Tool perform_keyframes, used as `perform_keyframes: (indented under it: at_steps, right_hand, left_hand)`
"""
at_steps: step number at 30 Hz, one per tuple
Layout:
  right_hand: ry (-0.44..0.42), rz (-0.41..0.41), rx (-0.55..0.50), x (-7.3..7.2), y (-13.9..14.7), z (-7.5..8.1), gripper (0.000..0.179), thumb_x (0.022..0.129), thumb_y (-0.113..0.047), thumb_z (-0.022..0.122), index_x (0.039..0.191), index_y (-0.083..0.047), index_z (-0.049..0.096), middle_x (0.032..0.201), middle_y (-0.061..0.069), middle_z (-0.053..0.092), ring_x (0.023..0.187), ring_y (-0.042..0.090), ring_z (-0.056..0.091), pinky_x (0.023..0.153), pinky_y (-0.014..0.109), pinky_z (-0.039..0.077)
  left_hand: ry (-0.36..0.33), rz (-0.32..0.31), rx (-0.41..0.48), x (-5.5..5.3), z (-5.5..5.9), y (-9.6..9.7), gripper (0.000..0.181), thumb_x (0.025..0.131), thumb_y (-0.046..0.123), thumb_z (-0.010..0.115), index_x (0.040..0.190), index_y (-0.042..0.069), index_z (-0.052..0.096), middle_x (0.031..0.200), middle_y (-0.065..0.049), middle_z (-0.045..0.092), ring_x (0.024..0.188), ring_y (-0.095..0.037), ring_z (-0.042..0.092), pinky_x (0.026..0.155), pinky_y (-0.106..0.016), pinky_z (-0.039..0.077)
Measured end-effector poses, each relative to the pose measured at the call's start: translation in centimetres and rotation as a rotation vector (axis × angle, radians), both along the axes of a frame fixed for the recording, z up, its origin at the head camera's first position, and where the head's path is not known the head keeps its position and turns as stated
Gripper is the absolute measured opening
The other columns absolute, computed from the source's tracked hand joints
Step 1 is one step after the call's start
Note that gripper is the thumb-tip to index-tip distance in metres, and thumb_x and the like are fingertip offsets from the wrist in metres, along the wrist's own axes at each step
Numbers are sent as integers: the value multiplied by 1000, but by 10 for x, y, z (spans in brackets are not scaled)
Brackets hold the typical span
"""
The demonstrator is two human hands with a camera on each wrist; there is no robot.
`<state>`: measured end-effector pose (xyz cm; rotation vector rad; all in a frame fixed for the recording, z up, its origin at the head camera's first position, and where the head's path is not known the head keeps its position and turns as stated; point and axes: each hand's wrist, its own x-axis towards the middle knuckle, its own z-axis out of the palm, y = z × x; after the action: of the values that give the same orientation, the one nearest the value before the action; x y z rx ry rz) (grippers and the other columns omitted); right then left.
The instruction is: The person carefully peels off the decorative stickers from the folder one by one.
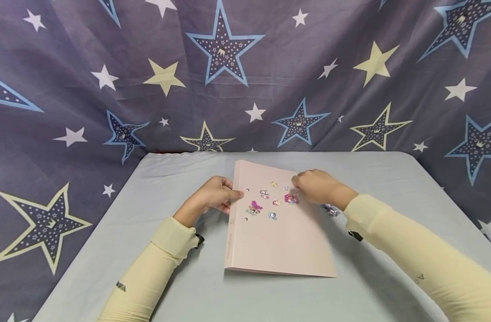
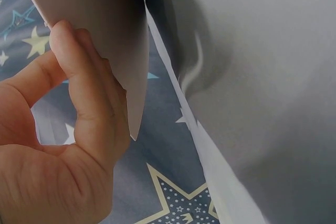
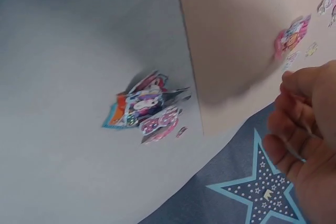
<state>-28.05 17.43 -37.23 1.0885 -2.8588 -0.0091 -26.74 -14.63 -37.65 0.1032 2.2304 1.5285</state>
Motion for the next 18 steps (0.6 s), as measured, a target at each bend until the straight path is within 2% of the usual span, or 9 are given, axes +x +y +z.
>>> perform_keyframes:
  at_steps: [6, 10, 18]
  right_hand:
    - [-24, 93, -14, 2, -7, 1, 15, 96, -5, 68, 84, -13, 62, 79, -2, 61, 74, 19, 61, 75, 42, 57]
    - [-15, 133, 8, 5, -13, 2, 9, 96, -7, 69, 89, -11, 66, 84, -1, 65, 82, 21, 66, 82, 44, 59]
    - [-7, 140, 59, 9, -22, 0, 6, 96, -10, 71, 91, -9, 66, 82, -1, 62, 79, 21, 63, 83, 44, 59]
  left_hand:
    - [2, 0, -1, 0, -1, 0, 32, 93, 13, 75, 105, -2, 50, 74, -9, 65, 49, -13, 59, 49, -28, 59]
    - [-1, 2, 0, 0, -1, 0, 32, 93, 13, 76, 105, -2, 50, 75, -9, 66, 49, -13, 59, 50, -29, 60]
    - [6, -1, 7, 0, -1, 0, 31, 94, 12, 75, 105, -3, 50, 75, -10, 67, 49, -13, 60, 48, -28, 59]
